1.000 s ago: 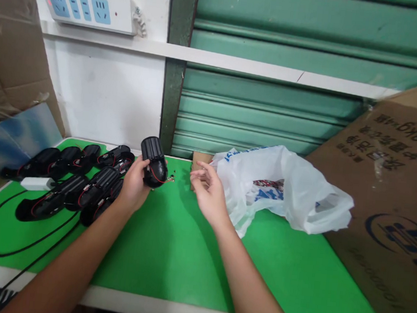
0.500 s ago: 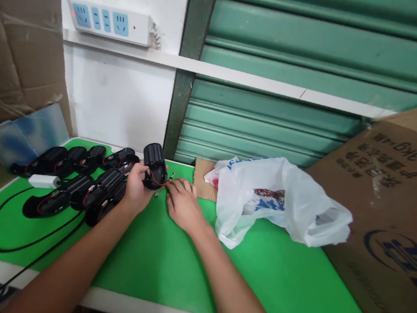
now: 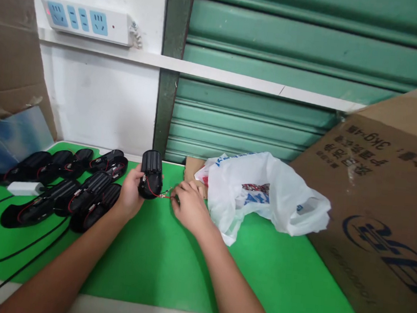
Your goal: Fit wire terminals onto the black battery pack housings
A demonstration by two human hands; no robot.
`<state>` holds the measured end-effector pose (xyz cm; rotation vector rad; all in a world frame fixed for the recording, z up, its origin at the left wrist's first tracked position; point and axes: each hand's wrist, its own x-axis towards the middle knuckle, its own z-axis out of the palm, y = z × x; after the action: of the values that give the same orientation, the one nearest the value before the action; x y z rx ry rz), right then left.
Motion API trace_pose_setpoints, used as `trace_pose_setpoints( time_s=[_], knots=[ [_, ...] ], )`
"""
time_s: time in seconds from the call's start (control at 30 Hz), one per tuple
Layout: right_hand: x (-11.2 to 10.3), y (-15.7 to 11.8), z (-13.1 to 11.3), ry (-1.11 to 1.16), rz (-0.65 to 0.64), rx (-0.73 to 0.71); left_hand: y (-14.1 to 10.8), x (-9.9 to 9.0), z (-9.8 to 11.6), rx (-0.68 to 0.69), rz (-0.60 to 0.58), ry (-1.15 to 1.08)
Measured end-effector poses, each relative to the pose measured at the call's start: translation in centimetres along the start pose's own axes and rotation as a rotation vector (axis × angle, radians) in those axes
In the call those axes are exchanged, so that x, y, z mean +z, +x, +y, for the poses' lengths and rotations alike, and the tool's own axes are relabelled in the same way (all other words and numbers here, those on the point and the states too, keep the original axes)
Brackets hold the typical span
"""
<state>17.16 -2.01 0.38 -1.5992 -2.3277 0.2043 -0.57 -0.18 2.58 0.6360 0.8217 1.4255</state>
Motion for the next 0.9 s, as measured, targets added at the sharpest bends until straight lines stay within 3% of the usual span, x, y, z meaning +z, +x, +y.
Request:
trace_pose_setpoints(
  time_s=[0.27,0.9],
  knots=[
    [0.6,0.0,0.2,-0.096,0.036,-0.013,0.1,0.0,-0.5,-0.005,0.017,0.045],
    [0.4,-0.3,0.9,0.074,0.014,-0.024,0.0,0.6,-0.9,0.004,0.030,0.027]
  ],
)
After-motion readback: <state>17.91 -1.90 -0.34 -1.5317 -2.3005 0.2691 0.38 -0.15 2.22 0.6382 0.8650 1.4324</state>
